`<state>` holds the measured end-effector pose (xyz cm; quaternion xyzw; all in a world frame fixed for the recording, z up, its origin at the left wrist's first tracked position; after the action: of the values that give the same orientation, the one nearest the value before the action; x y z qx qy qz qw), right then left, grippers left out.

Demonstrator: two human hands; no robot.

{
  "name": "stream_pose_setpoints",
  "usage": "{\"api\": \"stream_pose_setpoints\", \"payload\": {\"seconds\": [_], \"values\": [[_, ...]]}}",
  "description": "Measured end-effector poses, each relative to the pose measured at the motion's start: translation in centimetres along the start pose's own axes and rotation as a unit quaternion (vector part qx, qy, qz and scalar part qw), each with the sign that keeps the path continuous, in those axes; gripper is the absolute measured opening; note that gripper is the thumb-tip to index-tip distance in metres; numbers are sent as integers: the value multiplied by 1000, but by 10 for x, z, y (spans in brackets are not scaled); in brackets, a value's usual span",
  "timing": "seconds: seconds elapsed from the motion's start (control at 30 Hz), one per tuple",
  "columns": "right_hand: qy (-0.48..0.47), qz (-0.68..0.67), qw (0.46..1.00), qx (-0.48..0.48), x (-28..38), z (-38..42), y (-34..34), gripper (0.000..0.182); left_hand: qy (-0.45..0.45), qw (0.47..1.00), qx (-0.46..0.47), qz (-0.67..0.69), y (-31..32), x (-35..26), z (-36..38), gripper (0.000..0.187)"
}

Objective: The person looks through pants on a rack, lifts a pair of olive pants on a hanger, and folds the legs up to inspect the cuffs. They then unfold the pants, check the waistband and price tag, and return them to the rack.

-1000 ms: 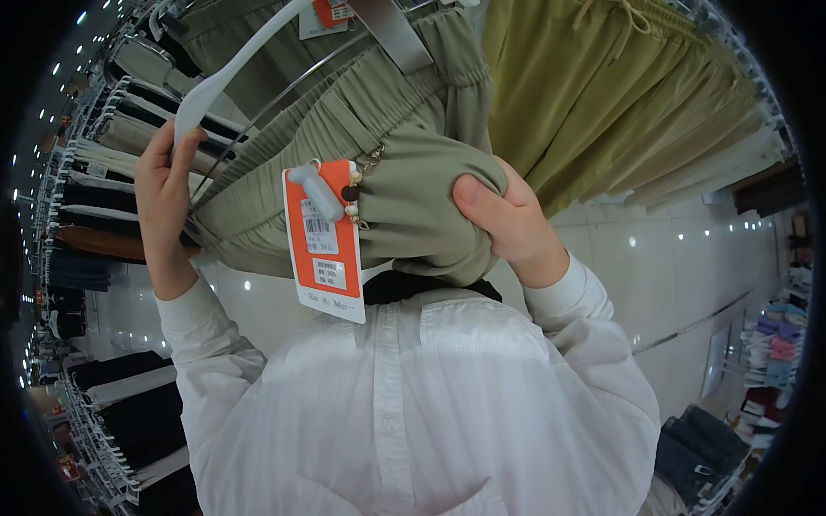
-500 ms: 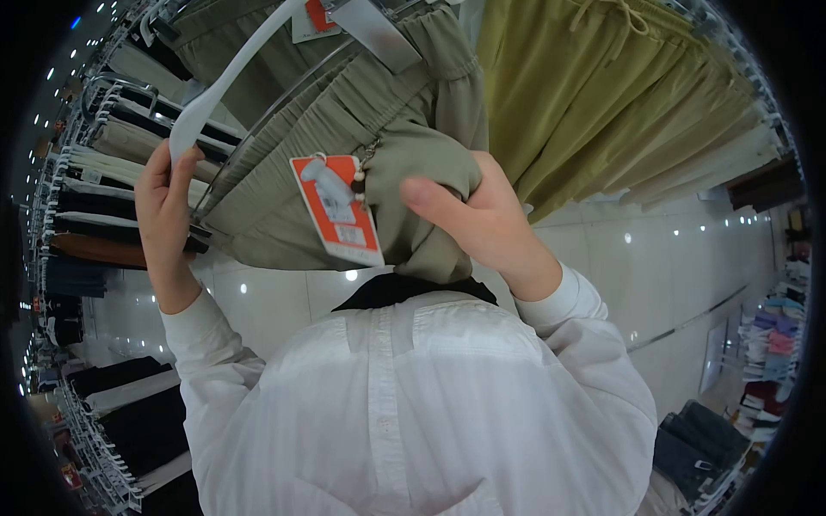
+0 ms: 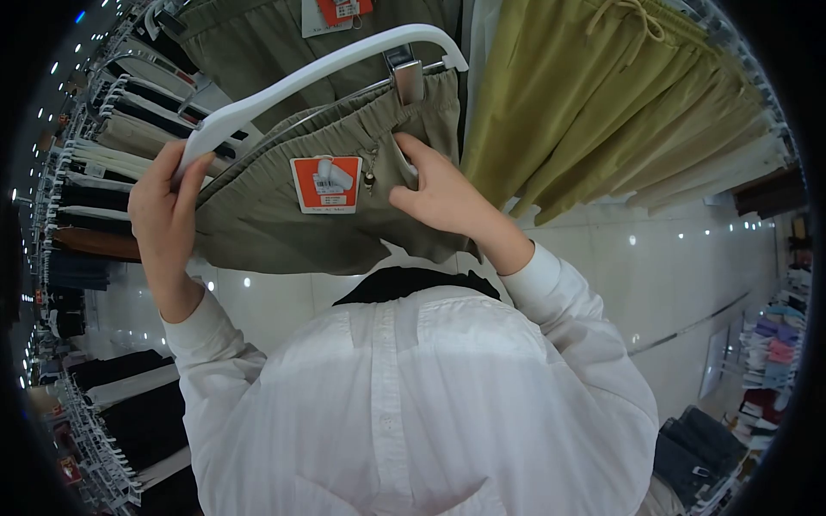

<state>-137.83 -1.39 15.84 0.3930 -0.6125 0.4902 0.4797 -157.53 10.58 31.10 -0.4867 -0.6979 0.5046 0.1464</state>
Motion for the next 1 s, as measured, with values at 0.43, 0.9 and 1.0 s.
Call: {"api": "stream_pose_setpoints", "payload": {"seconds": [0.43,0.9,1.0], "values": [[13,-213,975,58,13,-3,7,28,-11,1000,19,-10,3,24,-16,19],[-12,-301,949,96,44,12,-1,26,-24,991,27,130,22,59,-31,20],[-18,-290,953,88,50,13,-5,25,-7,989,28,148,25,61,-33,21]]}}
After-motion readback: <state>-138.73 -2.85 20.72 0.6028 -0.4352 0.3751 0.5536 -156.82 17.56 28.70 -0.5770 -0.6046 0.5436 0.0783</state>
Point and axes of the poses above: each hand's wrist, its own z-axis away from the middle knuckle, its own y-axis out of the palm, x = y × z, the point moved 5 cm from there along -z, towards the middle knuckle, and after that the axes turned 7 degrees about x, right-handed, at the moved point
